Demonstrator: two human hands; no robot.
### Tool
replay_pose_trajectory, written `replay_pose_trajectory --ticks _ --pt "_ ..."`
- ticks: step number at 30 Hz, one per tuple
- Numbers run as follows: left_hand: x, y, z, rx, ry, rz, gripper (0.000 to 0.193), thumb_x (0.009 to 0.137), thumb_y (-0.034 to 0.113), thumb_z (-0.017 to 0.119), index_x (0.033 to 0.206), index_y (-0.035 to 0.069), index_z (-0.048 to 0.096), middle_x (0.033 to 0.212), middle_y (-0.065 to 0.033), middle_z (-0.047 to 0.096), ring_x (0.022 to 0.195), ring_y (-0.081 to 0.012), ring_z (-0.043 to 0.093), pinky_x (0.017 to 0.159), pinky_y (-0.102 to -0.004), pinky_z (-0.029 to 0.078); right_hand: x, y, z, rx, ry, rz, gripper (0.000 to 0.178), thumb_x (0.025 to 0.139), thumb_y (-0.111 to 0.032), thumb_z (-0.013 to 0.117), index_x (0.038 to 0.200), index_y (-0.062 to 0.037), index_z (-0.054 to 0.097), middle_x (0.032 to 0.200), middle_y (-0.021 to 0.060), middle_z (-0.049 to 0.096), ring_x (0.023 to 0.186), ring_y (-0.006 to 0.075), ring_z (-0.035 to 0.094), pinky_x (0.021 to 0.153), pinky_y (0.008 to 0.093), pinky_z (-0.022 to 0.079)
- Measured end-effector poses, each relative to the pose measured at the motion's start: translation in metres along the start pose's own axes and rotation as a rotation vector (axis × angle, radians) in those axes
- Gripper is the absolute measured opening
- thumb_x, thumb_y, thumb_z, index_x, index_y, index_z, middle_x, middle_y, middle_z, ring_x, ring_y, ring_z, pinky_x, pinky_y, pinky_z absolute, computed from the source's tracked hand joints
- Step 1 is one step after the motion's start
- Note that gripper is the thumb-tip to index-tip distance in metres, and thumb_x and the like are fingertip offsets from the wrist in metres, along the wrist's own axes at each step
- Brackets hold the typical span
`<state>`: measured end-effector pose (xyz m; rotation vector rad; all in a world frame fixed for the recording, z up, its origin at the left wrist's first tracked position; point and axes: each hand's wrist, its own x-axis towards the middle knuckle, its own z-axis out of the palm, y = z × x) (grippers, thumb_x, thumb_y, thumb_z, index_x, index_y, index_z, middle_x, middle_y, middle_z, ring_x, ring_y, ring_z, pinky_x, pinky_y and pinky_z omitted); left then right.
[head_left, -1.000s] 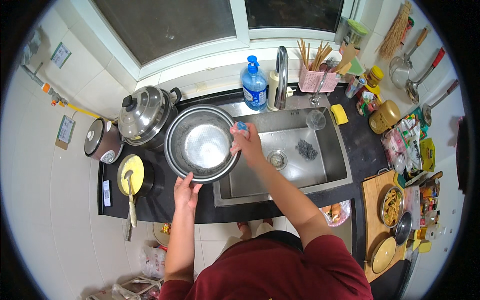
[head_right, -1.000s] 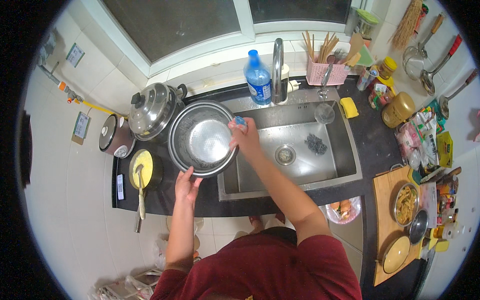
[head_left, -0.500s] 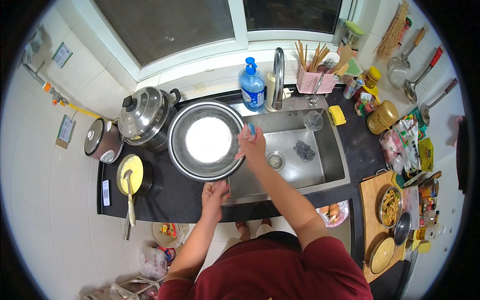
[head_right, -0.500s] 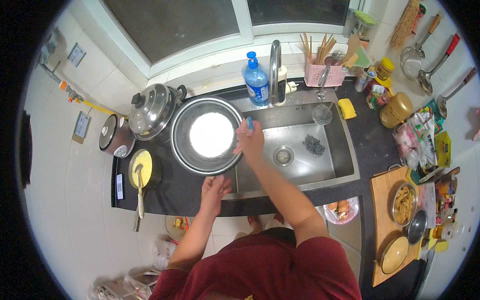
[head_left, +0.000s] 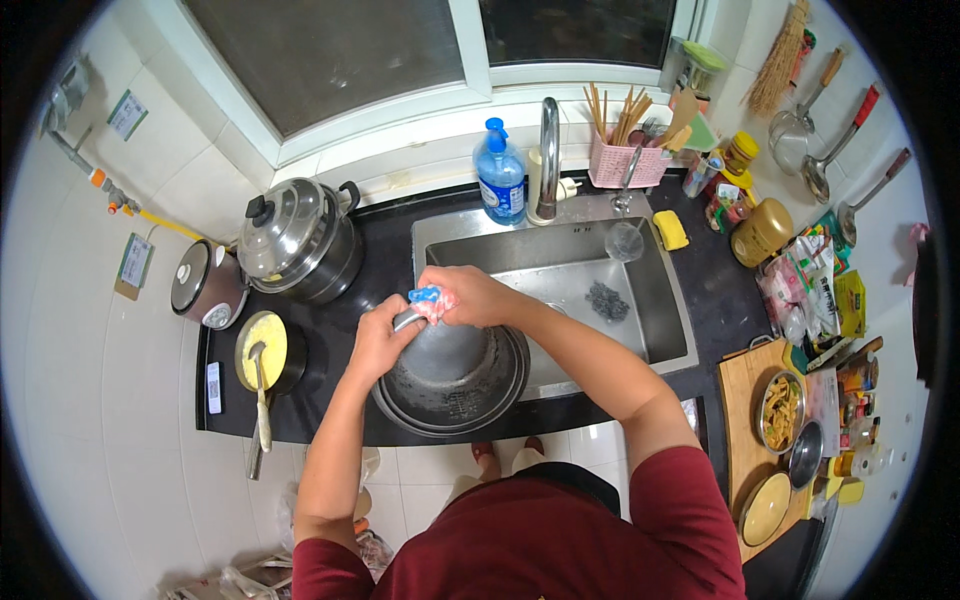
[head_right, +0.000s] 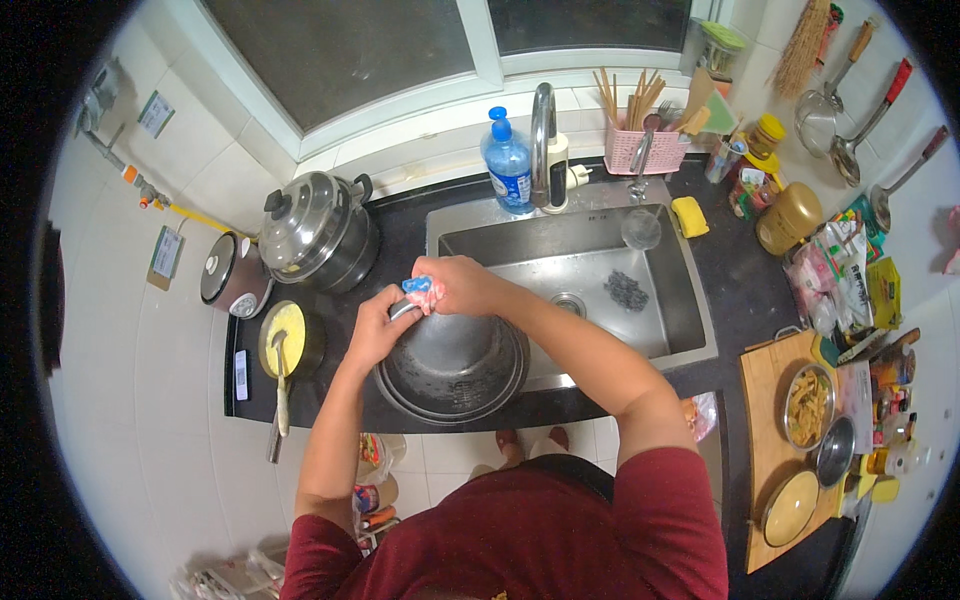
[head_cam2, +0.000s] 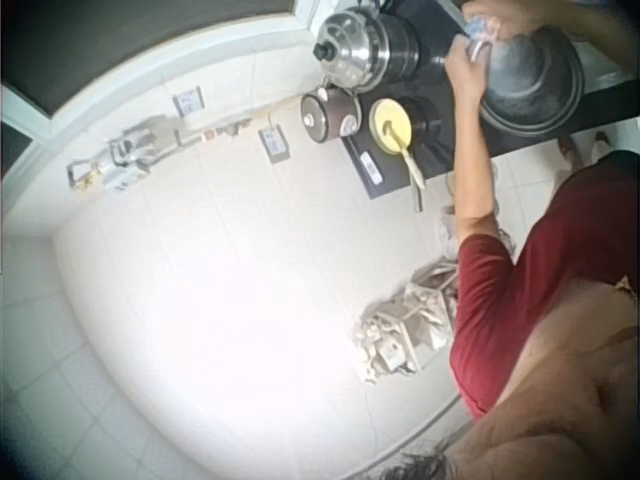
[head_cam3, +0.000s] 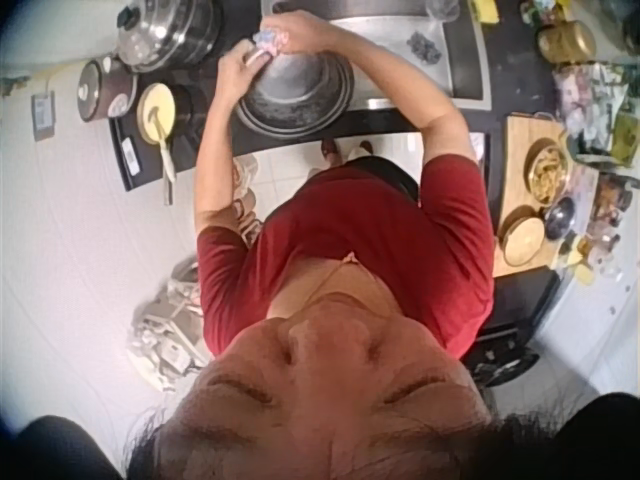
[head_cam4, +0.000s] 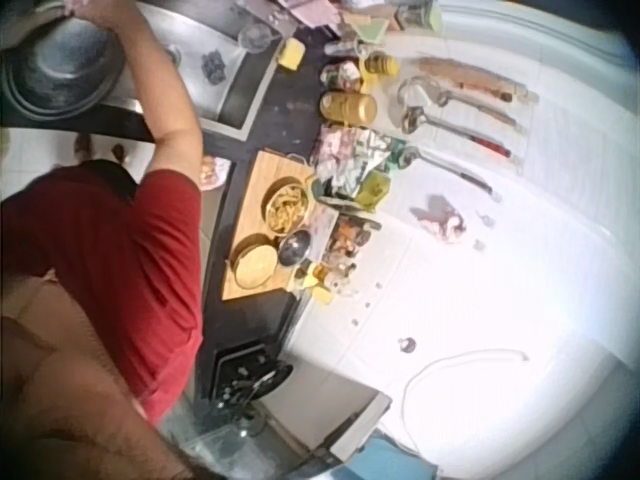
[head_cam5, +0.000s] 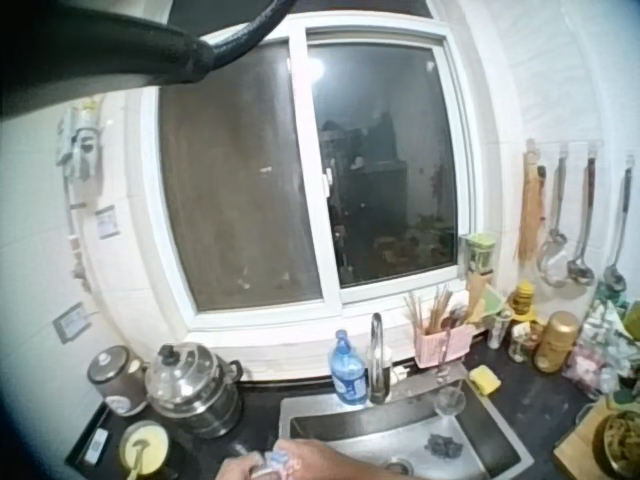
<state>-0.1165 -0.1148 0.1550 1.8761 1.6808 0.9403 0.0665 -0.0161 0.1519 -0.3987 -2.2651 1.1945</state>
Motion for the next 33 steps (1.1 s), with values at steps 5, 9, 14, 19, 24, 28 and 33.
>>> replay_pose_trajectory --ticks 5,9,14,19,24,28,33 --pt "-0.014 -0.009 -0.002 -0.316 0.143 -0.187 0.022 0.075 0.007 0.068 0.067 0.004 0.048 0.061 0.0044 0.044 0.061 -0.0039 0.039 0.054 -0.0203 0.032 -0.024 -0.008 -0.02 0.284 0.114 0.336 0.041 0.069 -0.007 0.062 0.107 -0.0083 0.047 0.093 0.0042 0.061 0.071 0.0096 0.057 0.049 0.0244 0.048" --pt "-0.027 -0.016 0.003 -0.736 0.374 -0.327 0.018 0.081 0.005 0.064 0.072 0.008 0.049 0.066 0.0057 0.048 0.06 -0.0025 0.04 0.054 -0.0197 0.034 -0.057 0.013 -0.023 0.588 0.375 0.354 0.034 0.08 -0.01 0.06 0.11 -0.0086 0.043 0.091 0.0044 0.061 0.07 0.0087 0.057 0.052 0.026 0.049" --pt "-0.039 -0.028 0.026 -1.072 0.618 -0.561 0.012 0.088 0.012 0.056 0.079 0.008 0.05 0.076 -0.003 0.06 0.067 -0.0106 0.057 0.063 -0.0266 0.048 -0.073 0.022 0.005 0.923 0.695 0.263 0.028 0.087 -0.01 0.051 0.112 -0.0077 0.039 0.103 0.0068 0.055 0.076 0.0131 0.058 0.06 0.0286 0.053" --pt "-0.043 -0.055 0.056 -1.462 0.699 -0.737 0.029 0.094 0.02 0.044 0.114 0.001 0.048 0.116 -0.0148 0.054 0.104 -0.0293 0.055 0.09 -0.0463 0.045 -0.063 -0.026 0.053 0.809 0.899 0.215 0.03 0.087 -0.01 0.05 0.115 -0.0053 0.04 0.127 0.0177 0.04 0.101 0.0244 0.053 0.083 0.038 0.049" --pt "-0.04 -0.037 0.074 -1.65 0.613 -0.943 0.041 0.095 0.029 0.037 0.122 -0.001 0.043 0.124 -0.0163 0.049 0.111 -0.0301 0.05 0.095 -0.0458 0.041 -0.073 -0.022 0.103 -0.279 0.792 -0.053 0.033 0.082 -0.009 0.051 0.112 0.0008 0.044 0.134 0.026 0.031 0.121 0.0411 0.035 0.101 0.0475 0.028" --pt "-0.048 -0.049 0.079 -1.752 0.675 -0.976 0.027 0.094 0.019 0.039 0.108 -0.003 0.048 0.106 -0.0154 0.057 0.093 -0.0279 0.059 0.074 -0.0381 0.052 -0.063 -0.018 0.1 -0.335 0.812 -0.083 0.038 0.079 -0.004 0.054 0.116 0.0006 0.045 0.135 0.0267 0.03 0.122 0.0433 0.033 0.1 0.0478 0.028" --pt "-0.08 -0.017 0.078 -1.628 0.677 -1.086 0.014 0.092 0.013 0.044 0.094 0.0 0.049 0.077 -0.0099 0.057 0.054 -0.0168 0.05 0.043 -0.0256 0.038 -0.032 -0.017 0.045 -0.227 0.867 0.028 0.031 0.08 -0.01 0.055 0.11 0.0002 0.052 0.123 0.0192 0.047 0.113 0.0352 0.045 0.094 0.0437 0.035"
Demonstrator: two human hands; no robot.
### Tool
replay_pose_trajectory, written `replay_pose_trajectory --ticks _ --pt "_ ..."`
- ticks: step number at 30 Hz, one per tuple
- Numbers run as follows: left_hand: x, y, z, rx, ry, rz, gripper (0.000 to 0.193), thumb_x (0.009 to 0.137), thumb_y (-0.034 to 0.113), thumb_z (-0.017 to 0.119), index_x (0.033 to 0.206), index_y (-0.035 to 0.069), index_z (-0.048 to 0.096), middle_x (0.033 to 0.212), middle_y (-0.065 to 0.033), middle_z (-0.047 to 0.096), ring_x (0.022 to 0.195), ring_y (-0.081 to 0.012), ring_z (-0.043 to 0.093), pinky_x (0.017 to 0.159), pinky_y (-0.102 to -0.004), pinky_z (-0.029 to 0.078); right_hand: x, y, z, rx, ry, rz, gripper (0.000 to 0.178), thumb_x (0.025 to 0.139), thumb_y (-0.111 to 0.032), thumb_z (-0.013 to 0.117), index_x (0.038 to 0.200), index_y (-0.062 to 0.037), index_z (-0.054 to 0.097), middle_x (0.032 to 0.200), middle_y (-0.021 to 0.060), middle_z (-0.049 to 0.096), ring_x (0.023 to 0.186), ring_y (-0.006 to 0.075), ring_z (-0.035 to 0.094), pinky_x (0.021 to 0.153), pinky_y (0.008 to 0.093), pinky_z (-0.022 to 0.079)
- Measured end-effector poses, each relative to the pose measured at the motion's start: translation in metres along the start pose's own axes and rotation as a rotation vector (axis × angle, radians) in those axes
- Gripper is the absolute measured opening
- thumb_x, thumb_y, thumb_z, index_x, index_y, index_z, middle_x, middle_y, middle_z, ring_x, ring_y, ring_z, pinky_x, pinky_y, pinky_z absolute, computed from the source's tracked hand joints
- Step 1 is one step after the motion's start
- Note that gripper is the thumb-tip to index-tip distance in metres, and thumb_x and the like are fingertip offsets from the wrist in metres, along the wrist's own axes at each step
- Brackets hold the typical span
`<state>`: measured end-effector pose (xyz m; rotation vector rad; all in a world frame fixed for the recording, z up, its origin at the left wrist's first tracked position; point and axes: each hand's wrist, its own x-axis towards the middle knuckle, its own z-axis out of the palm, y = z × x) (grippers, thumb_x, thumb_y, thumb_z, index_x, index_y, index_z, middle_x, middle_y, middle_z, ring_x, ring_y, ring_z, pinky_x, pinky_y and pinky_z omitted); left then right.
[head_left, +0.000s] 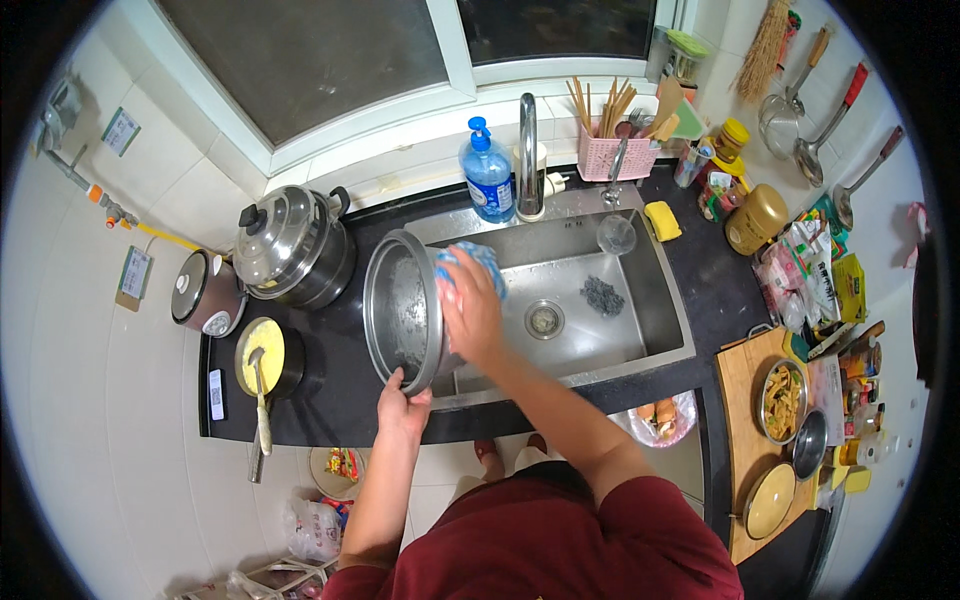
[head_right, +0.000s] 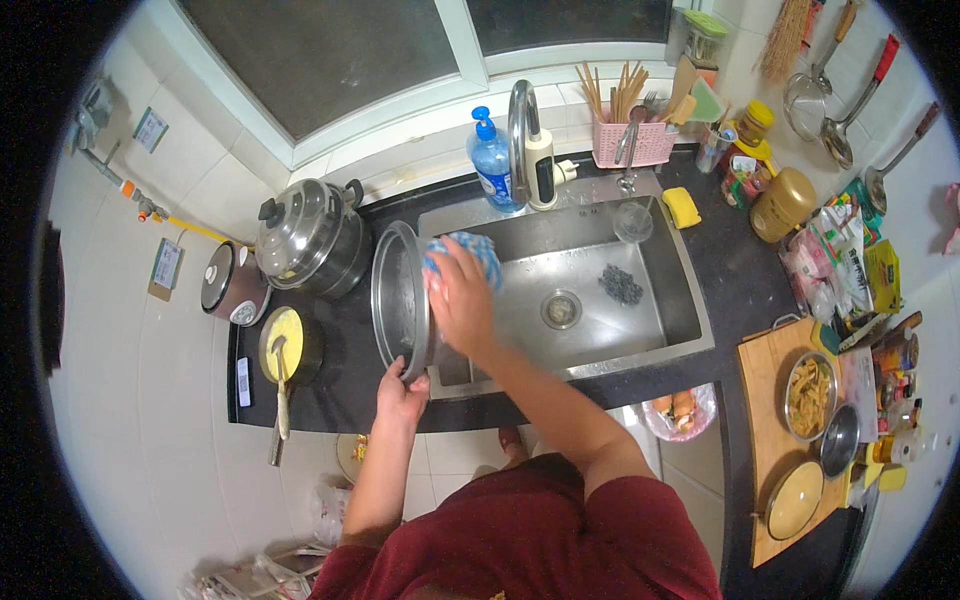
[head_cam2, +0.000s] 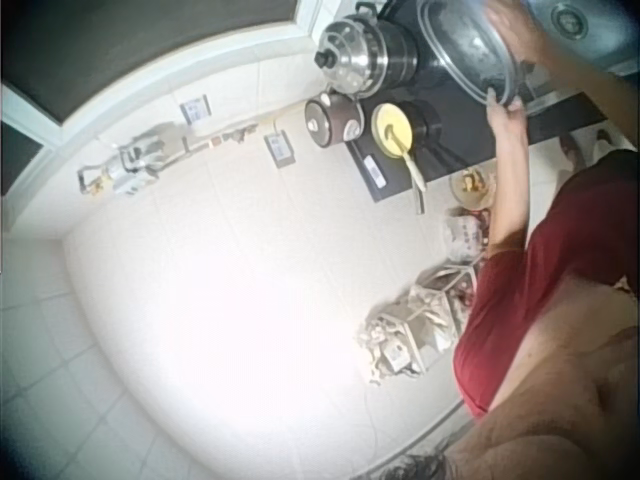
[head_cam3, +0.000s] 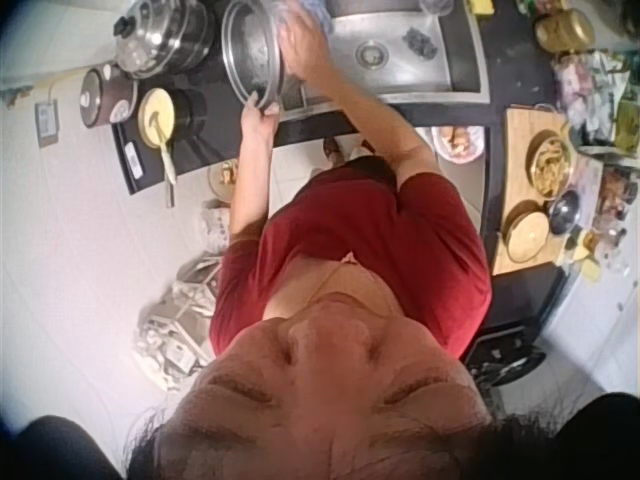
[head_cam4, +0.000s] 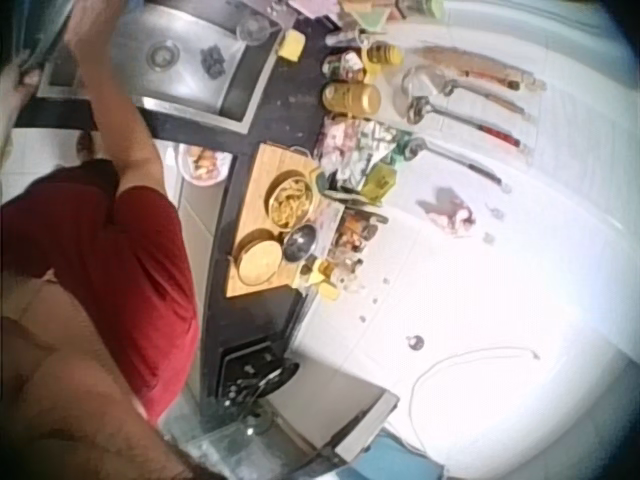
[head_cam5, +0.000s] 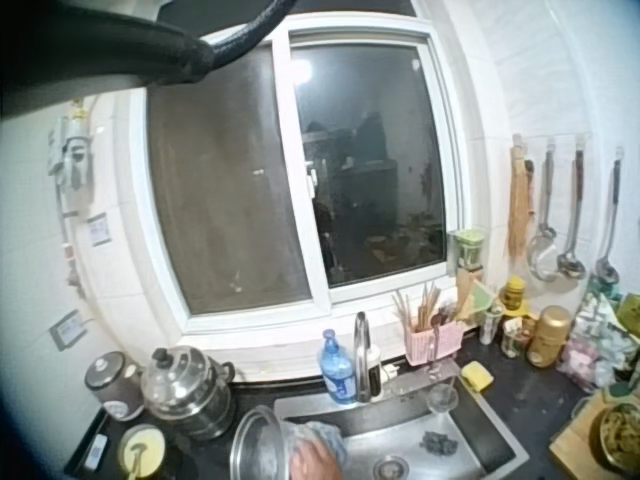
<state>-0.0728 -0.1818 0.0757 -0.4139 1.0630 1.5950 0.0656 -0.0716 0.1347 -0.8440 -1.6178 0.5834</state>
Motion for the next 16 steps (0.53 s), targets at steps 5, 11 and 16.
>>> replay_pose_trajectory --ticks 5,11,16 --pt "-0.044 0.007 -0.007 -0.008 0.078 -0.099 0.013 0.091 0.014 0.048 0.093 0.002 0.052 0.083 -0.0088 0.061 0.064 -0.0187 0.058 0.047 -0.0264 0.043 0.055 0.02 -0.026 0.614 -0.528 0.761 0.019 0.084 -0.015 0.051 0.099 -0.0031 0.055 0.094 0.0075 0.06 0.087 0.0192 0.059 0.075 0.0296 0.047" --pt "-0.05 -0.002 -0.031 -0.118 -0.05 -0.196 0.016 0.091 0.014 0.049 0.098 0.0 0.053 0.091 -0.0099 0.063 0.077 -0.0218 0.063 0.063 -0.0318 0.055 0.034 0.077 -0.024 1.204 -0.437 0.791 0.023 0.087 -0.02 0.049 0.102 -0.0035 0.055 0.094 0.0075 0.06 0.086 0.0148 0.059 0.073 0.0259 0.049" --pt "-0.081 -0.005 -0.008 0.04 -0.047 -0.092 0.023 0.089 0.019 0.052 0.107 0.004 0.054 0.101 -0.0091 0.062 0.091 -0.0213 0.06 0.08 -0.0344 0.05 -0.006 0.088 0.001 1.23 -0.226 1.029 0.029 0.088 -0.027 0.051 0.103 -0.0023 0.052 0.093 0.0074 0.06 0.085 0.0175 0.059 0.073 0.0291 0.049"
